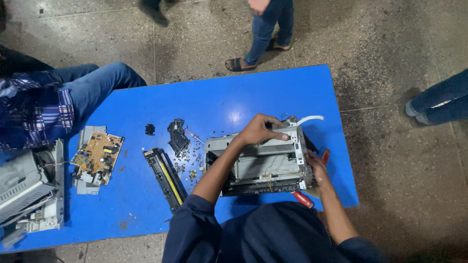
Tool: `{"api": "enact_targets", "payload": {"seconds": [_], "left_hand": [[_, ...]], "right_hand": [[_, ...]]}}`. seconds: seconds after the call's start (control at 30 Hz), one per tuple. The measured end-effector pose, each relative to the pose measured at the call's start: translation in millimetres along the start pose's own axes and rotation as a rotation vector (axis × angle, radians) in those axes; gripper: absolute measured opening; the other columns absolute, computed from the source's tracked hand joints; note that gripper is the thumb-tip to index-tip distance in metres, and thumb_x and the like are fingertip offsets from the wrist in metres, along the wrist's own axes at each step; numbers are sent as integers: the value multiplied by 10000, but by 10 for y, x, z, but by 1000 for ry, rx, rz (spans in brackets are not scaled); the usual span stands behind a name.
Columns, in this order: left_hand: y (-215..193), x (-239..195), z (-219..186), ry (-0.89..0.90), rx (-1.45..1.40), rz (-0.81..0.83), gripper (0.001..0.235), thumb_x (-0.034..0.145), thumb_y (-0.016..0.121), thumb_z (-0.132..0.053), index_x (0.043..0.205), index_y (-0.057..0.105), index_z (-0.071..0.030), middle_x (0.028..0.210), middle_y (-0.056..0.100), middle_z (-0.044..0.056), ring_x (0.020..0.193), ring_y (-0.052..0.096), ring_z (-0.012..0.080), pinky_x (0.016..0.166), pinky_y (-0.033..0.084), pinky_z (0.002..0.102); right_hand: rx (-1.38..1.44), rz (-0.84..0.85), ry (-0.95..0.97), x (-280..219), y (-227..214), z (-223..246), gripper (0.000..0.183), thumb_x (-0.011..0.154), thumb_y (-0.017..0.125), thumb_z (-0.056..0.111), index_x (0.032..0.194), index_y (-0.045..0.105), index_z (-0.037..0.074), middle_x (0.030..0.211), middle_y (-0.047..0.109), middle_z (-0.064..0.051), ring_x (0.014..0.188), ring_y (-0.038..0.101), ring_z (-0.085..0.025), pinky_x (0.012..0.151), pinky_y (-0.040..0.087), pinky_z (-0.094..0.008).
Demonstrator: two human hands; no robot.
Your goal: The person disassembles an electronic device on a blue table using a screwdriver and a brush. They remove screws, separate internal components, and brush away debris while another person sits nearby.
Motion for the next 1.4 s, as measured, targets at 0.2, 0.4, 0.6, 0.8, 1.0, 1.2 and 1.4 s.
{"api": "enact_targets", "payload": {"seconds": [0.2, 0.4, 0.6, 0.8, 1.0, 1.2, 1.4], "left_hand": [[-2, 118, -74, -70, 81, 190, 549, 710, 907, -419, 1028, 771, 7, 863, 742, 86, 746, 641, 139, 656, 512, 294], [78, 269, 35, -413, -153, 169, 565, 937, 682, -537, 993, 783, 16, 880, 756, 97, 809, 678, 179, 702, 555, 332], [209, 421, 161, -432, -360, 79, 341, 890, 741, -331, 1104, 765, -66, 1017, 745, 84, 904, 681, 195, 775, 569, 350], [128, 430, 199, -486, -288, 126, 479, 837, 785, -371, 1190, 749, -49, 1172, 743, 154, 1062, 686, 273, 882, 561, 398], [129, 529, 413, -627, -132, 222, 571, 870, 764, -473, 1273, 738, -68, 1339, 653, 179, 1226, 564, 328, 981, 456, 484], [255, 564, 519, -565, -215, 232, 513, 876, 718, -469, 1157, 766, -44, 1130, 751, 179, 987, 687, 306, 856, 558, 473], [366, 410, 517, -357, 157, 201, 664, 973, 576, -665, 1099, 748, -36, 1033, 737, 102, 915, 663, 175, 843, 509, 383]], "right_hand": [[-102, 100, -38, -16, 31, 95, 522, 987, 590, 234, 1446, 565, -12, 1213, 711, -100, 1081, 668, -202, 940, 509, -325], [-205, 60, -35, 35, 43, 141, 507, 984, 591, 224, 1453, 557, 34, 1256, 693, -69, 1140, 638, -172, 989, 477, -305], [-197, 81, -59, -21, 46, 184, 476, 994, 593, 185, 1438, 583, 14, 1262, 696, -87, 1143, 628, -197, 997, 468, -327], [-304, 61, -88, -26, 125, 222, 528, 969, 616, 226, 1442, 574, -4, 1274, 704, -108, 1154, 643, -197, 1011, 463, -318], [-294, 69, -36, -60, 205, 272, 562, 955, 622, 264, 1450, 563, 4, 1261, 712, -118, 1141, 653, -210, 999, 476, -339], [-389, -54, -19, -116, 287, 377, 581, 943, 679, 248, 1459, 564, 7, 1299, 699, -123, 1173, 637, -218, 1049, 457, -330], [-257, 70, 135, -319, 296, 306, 551, 932, 683, 237, 1427, 570, 23, 1285, 722, -108, 1164, 672, -238, 999, 535, -393]]}}
Point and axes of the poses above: each hand's wrist, its own x-axis towards the middle knuckle, its own y-axis out of the palm, z = x × y, the point moved 5 cm from there along x, towards the middle knuckle
